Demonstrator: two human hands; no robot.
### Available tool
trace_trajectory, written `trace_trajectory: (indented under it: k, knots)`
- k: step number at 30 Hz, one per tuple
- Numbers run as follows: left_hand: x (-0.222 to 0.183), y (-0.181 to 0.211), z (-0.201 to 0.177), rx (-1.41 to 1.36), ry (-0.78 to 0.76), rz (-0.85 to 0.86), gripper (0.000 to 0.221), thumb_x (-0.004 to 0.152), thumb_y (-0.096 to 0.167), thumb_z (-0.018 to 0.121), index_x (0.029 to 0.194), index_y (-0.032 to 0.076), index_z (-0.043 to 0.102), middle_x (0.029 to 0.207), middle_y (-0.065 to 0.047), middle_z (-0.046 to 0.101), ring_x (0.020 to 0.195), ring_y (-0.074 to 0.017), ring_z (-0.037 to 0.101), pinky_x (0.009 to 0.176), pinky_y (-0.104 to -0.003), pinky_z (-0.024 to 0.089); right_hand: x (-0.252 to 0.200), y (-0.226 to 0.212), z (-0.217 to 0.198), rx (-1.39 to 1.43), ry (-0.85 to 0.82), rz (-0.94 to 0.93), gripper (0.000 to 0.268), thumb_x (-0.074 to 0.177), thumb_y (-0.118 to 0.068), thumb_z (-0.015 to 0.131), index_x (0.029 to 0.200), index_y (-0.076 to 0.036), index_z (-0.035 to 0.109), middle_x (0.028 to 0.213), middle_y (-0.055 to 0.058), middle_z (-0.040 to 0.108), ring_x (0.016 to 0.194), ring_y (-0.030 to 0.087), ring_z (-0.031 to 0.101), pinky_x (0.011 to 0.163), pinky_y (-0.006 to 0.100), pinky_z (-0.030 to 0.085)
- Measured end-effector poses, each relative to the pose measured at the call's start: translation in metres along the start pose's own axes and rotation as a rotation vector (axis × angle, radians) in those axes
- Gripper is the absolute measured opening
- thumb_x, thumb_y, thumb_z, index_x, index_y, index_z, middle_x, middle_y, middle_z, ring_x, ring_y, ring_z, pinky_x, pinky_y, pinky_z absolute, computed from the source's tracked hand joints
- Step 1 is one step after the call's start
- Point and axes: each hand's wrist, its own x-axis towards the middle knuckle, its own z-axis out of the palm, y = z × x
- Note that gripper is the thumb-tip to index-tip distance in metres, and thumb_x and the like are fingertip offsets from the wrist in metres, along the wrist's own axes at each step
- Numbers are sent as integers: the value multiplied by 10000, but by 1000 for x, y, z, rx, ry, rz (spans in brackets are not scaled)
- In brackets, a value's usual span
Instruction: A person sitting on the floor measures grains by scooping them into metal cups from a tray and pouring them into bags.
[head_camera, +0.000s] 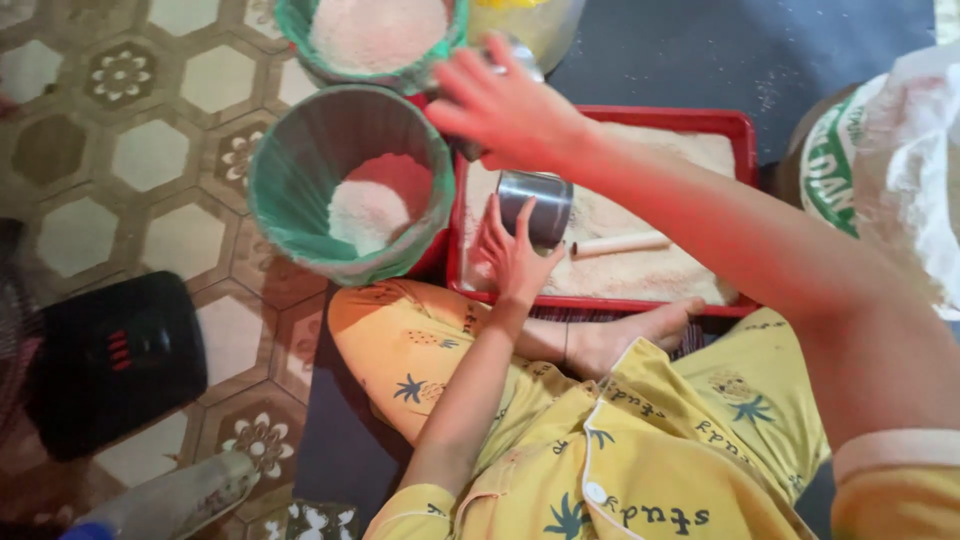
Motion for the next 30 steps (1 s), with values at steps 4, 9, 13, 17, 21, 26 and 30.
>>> trace_trajectory:
  k: [4,9,13,17,21,26,30]
  knots:
    - [-2,-4,6,-81,-39,-43,1050,648,487,856,1571,385,367,1699,-253,79,1519,-482,193,1176,-633,195,-104,12,27,425,-141,422,691,671,-414,923,1161,-80,570,1344,165,519,1190,375,485,995,488,379]
    - [10,19,-7,-5,-52,-81,1141,599,490,943,1561,335,349,1678,-269,20,1455,-512,293,1141,-592,306,-252,-7,52,343,-264,940,392,907,-315,813,1102,-38,616,1352,232,511,1150,430,488,965,519,433]
    - [25,19,9,64,26,-77,1041,589,509,878,1505,394,398,1615,-219,223,1321,-443,461,1026,-557,431,-368,-43,94,34,-239,1380,404,981,-354,822,955,-25,589,1342,294,453,1141,502,542,935,559,513]
    - [35,28,28,83,76,-45,1022,572,505,846,1491,366,419,1574,-219,285,1273,-446,480,1008,-568,436,-376,-76,83,29,-307,1634,399,1024,-423,745,1003,-63,574,1421,294,403,1251,489,476,992,547,500]
    - [41,39,42,152,49,-43,1050,523,541,839,1477,377,431,1539,-191,322,1192,-419,516,952,-527,442,-389,-97,105,122,-297,1727,398,1049,-462,663,1013,-76,572,1403,301,433,1232,475,504,1019,541,474]
    - [37,64,44,103,-66,-73,1037,530,531,862,1467,377,445,1549,-187,313,1193,-437,513,988,-562,415,-378,-115,108,210,-307,1694,511,1081,-502,555,1025,-3,646,1240,394,569,1082,558,606,949,621,477]
    - [35,76,46,-38,-182,-201,1052,542,588,865,1477,407,416,1565,-172,291,1281,-466,462,1059,-594,366,-385,-125,121,271,-376,1772,574,1073,-576,472,942,-45,645,979,293,685,979,474,682,871,560,532]
